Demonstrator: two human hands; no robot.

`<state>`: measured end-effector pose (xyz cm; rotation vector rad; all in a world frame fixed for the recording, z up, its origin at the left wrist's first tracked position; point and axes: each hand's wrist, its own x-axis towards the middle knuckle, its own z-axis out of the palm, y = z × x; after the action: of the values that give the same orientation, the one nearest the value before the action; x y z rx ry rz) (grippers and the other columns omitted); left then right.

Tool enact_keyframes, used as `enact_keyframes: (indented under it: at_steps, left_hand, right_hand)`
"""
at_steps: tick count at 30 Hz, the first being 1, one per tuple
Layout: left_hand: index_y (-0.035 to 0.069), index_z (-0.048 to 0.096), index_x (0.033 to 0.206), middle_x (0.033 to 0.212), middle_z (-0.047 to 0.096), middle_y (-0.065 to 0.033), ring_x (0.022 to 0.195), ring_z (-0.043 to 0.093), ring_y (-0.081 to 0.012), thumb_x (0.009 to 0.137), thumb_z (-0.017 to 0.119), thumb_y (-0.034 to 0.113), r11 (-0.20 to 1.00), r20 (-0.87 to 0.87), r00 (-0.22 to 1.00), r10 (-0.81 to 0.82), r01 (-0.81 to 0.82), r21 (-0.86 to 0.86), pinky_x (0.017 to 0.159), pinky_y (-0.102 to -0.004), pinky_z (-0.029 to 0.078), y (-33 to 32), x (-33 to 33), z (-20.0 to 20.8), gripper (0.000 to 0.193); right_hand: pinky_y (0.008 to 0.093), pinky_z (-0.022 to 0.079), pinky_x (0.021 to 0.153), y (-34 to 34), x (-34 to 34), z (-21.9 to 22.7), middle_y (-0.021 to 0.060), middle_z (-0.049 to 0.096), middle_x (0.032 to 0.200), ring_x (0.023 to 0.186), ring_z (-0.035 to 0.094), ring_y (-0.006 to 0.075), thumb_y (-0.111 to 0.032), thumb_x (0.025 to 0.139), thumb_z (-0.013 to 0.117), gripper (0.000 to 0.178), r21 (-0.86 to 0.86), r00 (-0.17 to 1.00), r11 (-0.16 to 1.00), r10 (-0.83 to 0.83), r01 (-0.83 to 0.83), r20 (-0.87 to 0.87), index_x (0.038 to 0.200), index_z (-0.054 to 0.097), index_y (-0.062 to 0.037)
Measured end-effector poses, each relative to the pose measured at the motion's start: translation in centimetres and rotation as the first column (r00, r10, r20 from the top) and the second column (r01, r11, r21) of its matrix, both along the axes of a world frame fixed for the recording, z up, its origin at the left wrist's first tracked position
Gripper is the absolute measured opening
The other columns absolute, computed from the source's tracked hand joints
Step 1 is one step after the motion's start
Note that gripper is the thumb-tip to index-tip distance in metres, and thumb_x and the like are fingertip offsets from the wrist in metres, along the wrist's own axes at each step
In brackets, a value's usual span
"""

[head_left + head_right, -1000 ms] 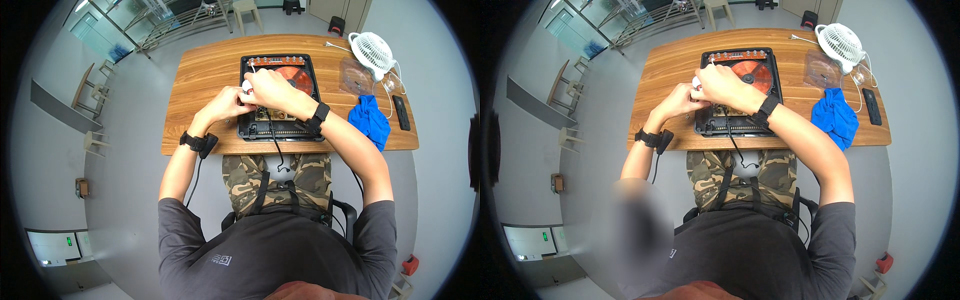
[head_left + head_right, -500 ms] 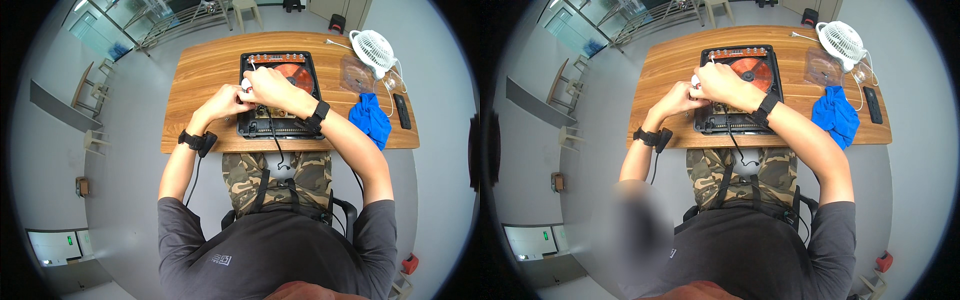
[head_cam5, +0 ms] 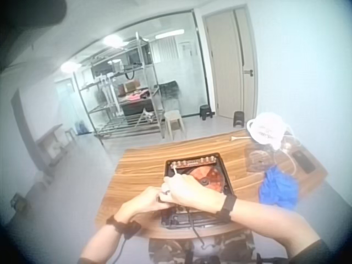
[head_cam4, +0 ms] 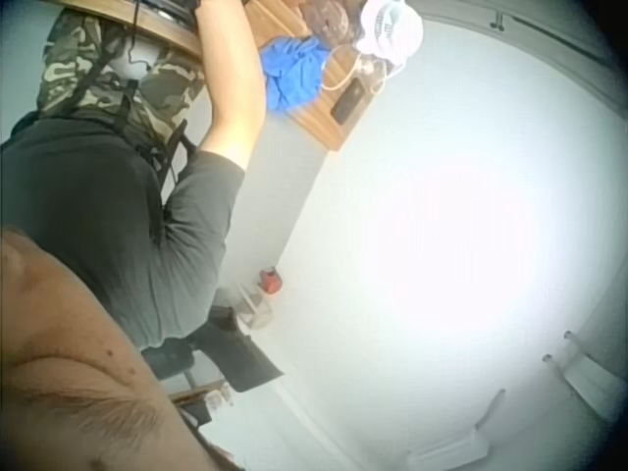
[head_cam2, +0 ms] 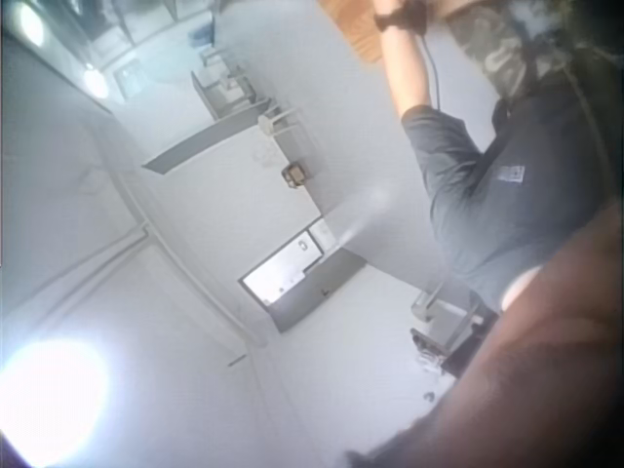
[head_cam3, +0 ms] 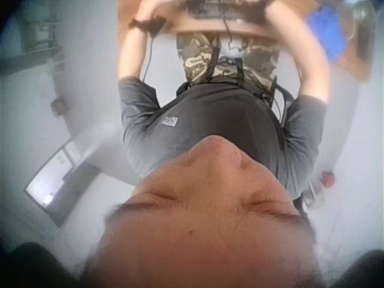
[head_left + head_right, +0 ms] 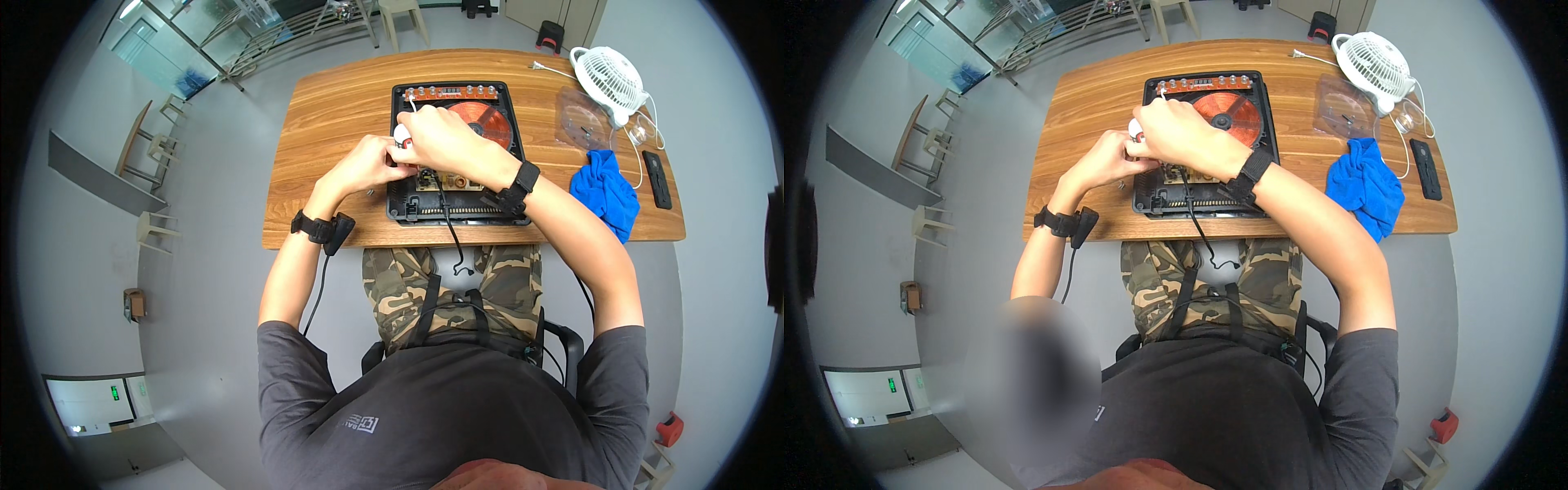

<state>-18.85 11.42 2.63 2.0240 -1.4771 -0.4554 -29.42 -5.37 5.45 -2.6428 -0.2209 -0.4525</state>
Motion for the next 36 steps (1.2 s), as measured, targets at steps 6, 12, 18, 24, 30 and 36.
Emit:
enact_keyframes:
  at_steps: [6, 12, 18, 24, 30, 36]
  left_hand:
    - [-0.002, 0.073, 0.095, 0.086, 0.076, -0.0130, 0.079, 0.072, -0.0213, 0.077, 0.085, 0.018, 0.999, 0.029, 0.999, 0.038, -0.039, 0.029, 0.076, -0.0354, 0.056, -0.1, 0.5, -0.6, 0.029]
    - [-0.002, 0.073, 0.094, 0.083, 0.076, -0.0136, 0.076, 0.073, -0.0232, 0.076, 0.085, 0.022, 0.996, 0.043, 0.996, 0.084, -0.084, 0.004, 0.073, -0.0355, 0.056, 0.0, -0.2, -0.1, 0.032]
    - [-0.002, 0.073, 0.086, 0.081, 0.074, -0.0168, 0.076, 0.073, -0.0302, 0.076, 0.084, 0.023, 0.987, 0.050, 0.990, 0.129, -0.123, -0.107, 0.072, -0.0374, 0.056, 0.5, -0.8, -0.7, 0.029]
    - [0.000, 0.074, 0.094, 0.086, 0.076, -0.0150, 0.079, 0.073, -0.0283, 0.076, 0.085, 0.023, 0.990, 0.002, 0.992, 0.124, -0.124, -0.073, 0.076, -0.0369, 0.056, 1.1, -0.3, -1.4, 0.030]
    - [0.005, 0.076, 0.099, 0.091, 0.076, -0.0115, 0.084, 0.072, -0.0204, 0.081, 0.082, 0.019, 0.981, 0.023, 1.000, 0.017, -0.012, -0.195, 0.079, -0.0343, 0.055, 1.8, -0.1, -1.2, 0.024]
    - [0.001, 0.073, 0.097, 0.088, 0.075, -0.0163, 0.085, 0.073, -0.0304, 0.076, 0.084, 0.025, 0.981, -0.039, 0.990, 0.133, -0.137, -0.134, 0.078, -0.0387, 0.055, 2.3, -0.3, -0.4, 0.034]
  right_hand:
    - [0.0480, 0.059, 0.071, -0.2, -0.2, 0.7, 0.0258, 0.070, 0.078, 0.076, 0.072, 0.0412, -0.035, 0.080, 0.070, 0.040, -0.031, 0.999, 0.999, 0.037, -0.038, -0.023, 0.089, 0.068, 0.0051]
    - [0.0493, 0.057, 0.073, 0.0, 0.2, 1.0, 0.0262, 0.070, 0.080, 0.078, 0.071, 0.0425, -0.037, 0.080, 0.070, 0.044, -0.058, 0.997, 0.998, 0.024, -0.029, -0.076, 0.096, 0.066, 0.0037]
    - [0.0478, 0.057, 0.072, 1.1, -0.1, 2.4, 0.0260, 0.070, 0.080, 0.078, 0.071, 0.0424, -0.049, 0.090, 0.063, 0.055, -0.188, 0.992, 0.982, -0.038, 0.015, -0.117, 0.098, 0.067, 0.0055]
    - [0.0491, 0.057, 0.073, 2.9, 0.2, 2.5, 0.0267, 0.070, 0.081, 0.079, 0.071, 0.0425, -0.045, 0.096, 0.056, 0.052, -0.250, 0.981, 0.964, -0.127, 0.087, -0.147, 0.094, 0.068, 0.0055]
    - [0.0513, 0.055, 0.074, 2.8, 1.1, 2.3, 0.0249, 0.070, 0.082, 0.080, 0.069, 0.0431, -0.040, 0.094, 0.056, 0.043, -0.211, 0.991, 0.977, -0.021, -0.007, -0.131, 0.097, 0.064, 0.0019]
    - [0.0495, 0.056, 0.078, 3.8, 0.8, 4.0, 0.0261, 0.072, 0.089, 0.089, 0.071, 0.0416, -0.031, 0.085, 0.059, 0.039, -0.205, 0.977, 0.977, 0.017, -0.062, -0.214, 0.101, 0.065, 0.0037]
